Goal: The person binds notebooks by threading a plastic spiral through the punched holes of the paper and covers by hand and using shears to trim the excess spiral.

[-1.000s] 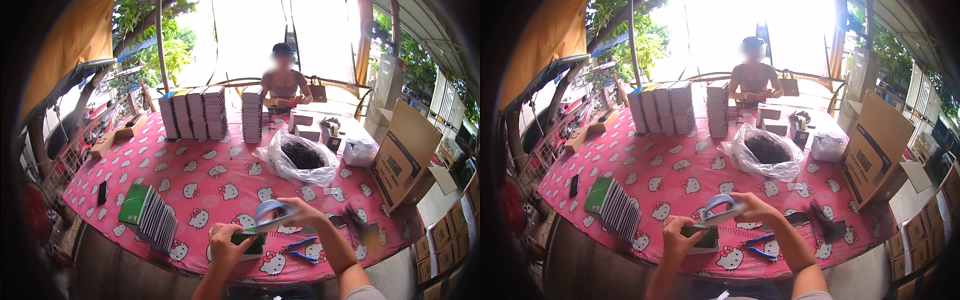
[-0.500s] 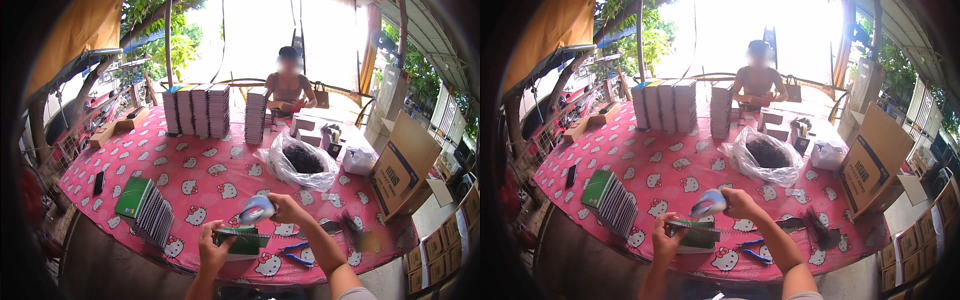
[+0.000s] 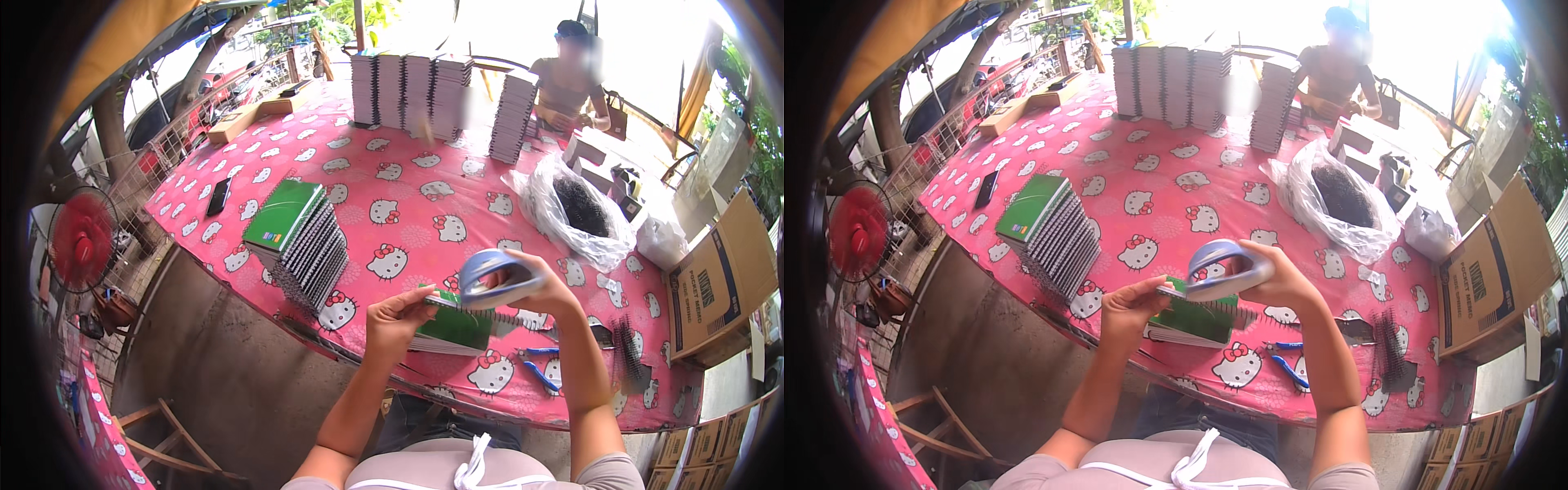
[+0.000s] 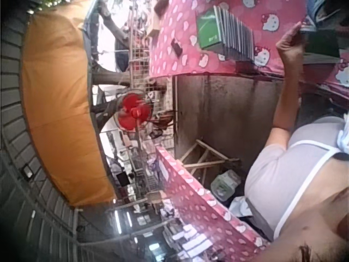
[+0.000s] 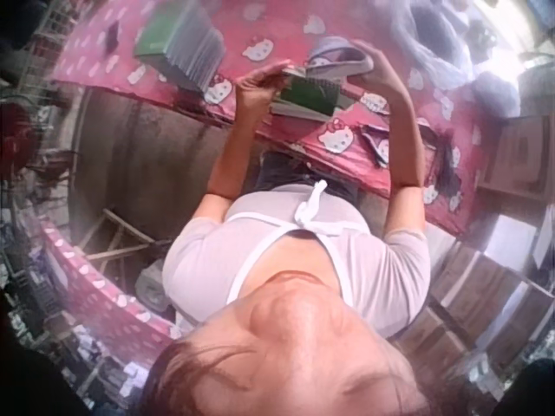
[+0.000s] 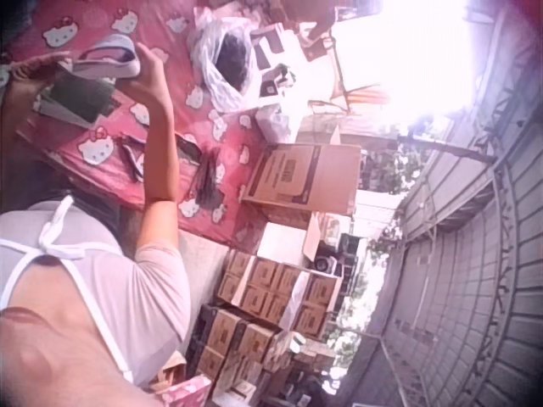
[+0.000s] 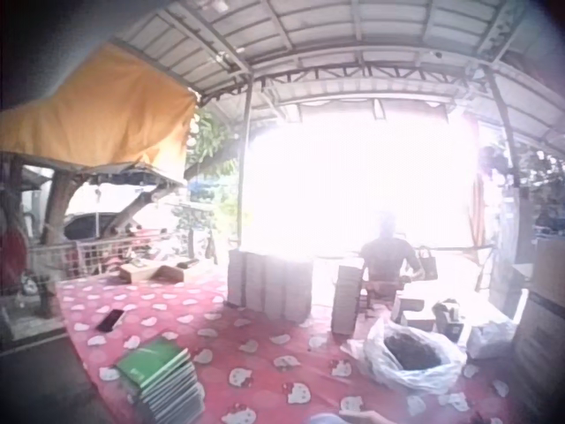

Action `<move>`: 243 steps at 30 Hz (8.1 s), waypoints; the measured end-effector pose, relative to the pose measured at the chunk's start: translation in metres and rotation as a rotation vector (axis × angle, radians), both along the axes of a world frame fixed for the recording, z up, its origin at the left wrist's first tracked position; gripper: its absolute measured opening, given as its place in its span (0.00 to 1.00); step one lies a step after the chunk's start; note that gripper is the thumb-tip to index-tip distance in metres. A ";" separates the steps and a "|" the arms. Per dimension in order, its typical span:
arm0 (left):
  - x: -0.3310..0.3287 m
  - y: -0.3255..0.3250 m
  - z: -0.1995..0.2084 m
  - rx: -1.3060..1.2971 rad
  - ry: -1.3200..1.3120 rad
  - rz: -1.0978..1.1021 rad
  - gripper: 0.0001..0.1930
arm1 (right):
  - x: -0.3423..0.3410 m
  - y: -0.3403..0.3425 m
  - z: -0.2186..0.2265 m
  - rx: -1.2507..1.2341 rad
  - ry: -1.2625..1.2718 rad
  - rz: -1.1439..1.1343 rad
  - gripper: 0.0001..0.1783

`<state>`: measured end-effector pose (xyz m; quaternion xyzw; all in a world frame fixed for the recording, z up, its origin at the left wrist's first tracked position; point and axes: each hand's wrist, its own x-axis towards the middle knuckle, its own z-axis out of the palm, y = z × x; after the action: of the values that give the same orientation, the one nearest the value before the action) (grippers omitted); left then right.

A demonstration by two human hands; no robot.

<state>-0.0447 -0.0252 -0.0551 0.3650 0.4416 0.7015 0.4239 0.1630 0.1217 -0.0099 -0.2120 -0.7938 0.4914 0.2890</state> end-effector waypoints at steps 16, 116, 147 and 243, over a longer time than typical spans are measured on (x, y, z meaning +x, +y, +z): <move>0.004 0.012 -0.007 0.051 -0.081 -0.043 0.17 | 0.040 0.040 -0.064 0.524 -0.653 -0.322 0.22; -0.010 0.022 -0.017 -0.157 0.164 0.072 0.19 | 0.004 -0.020 -0.035 0.151 -0.416 -0.352 0.16; -0.007 0.030 0.002 -0.146 -0.097 -0.166 0.14 | 0.011 -0.025 -0.057 -0.127 0.158 -0.389 0.13; 0.045 0.034 0.034 0.091 1.122 0.162 0.06 | 0.246 -0.036 -0.069 0.226 -1.052 -1.235 0.25</move>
<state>-0.0001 0.0091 -0.0215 0.6645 0.5951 0.4489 0.0529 0.4086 0.0856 -0.0785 -0.7833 -0.6105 -0.0032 0.1169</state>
